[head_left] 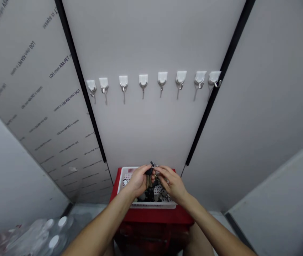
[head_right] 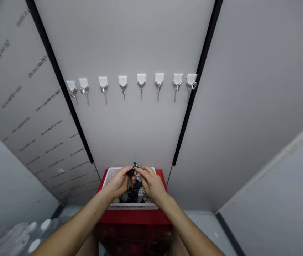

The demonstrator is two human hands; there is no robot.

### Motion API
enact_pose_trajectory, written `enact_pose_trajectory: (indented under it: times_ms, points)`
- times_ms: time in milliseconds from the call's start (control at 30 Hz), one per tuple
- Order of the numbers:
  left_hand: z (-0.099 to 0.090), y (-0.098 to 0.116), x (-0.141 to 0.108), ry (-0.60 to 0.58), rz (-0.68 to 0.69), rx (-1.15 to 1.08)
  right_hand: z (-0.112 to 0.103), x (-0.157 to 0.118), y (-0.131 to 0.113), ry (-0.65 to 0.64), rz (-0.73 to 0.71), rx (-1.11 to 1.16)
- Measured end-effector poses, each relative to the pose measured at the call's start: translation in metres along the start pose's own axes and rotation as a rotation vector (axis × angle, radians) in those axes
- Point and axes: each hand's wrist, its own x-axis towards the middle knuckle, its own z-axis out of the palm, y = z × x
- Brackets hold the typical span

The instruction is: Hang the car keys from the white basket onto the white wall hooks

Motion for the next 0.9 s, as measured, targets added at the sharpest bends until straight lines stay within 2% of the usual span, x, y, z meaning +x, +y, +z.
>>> enact_pose_trajectory:
  times_ms: [167, 300, 400, 500, 600, 667, 767, 833, 900]
  points:
    - [0.006, 0.003, -0.001, -0.092, -0.080, 0.013, -0.002, 0.005, 0.001, 0.054, 0.203, -0.017]
    - [0.007, 0.000, -0.001, -0.098, -0.071, 0.082, -0.004, 0.006, 0.000, 0.024, 0.270, 0.080]
    - [0.003, -0.001, 0.001, -0.052, 0.046, 0.231, -0.013, 0.008, -0.001, -0.025, 0.303, 0.153]
    - [-0.001, 0.000, 0.003, 0.048, 0.189, 0.506, -0.028, 0.014, -0.006, -0.054, 0.322, 0.115]
    - [0.003, 0.002, 0.006, 0.093, 0.442, 0.755, -0.044, 0.023, -0.016, -0.093, 0.267, 0.065]
    - [0.013, 0.003, 0.010, -0.016, 0.555, 0.852, -0.055, 0.030, -0.023, -0.097, 0.255, 0.066]
    - [0.038, 0.008, 0.018, -0.219, 0.526, 0.841, -0.072, 0.041, -0.031, -0.017, 0.336, 0.177]
    - [0.059, 0.015, 0.023, -0.243, 0.495, 0.750, -0.086, 0.048, -0.035, 0.067, 0.362, 0.301]
    - [0.081, 0.025, 0.025, -0.261, 0.473, 0.661, -0.099, 0.055, -0.039, 0.143, 0.321, 0.411]
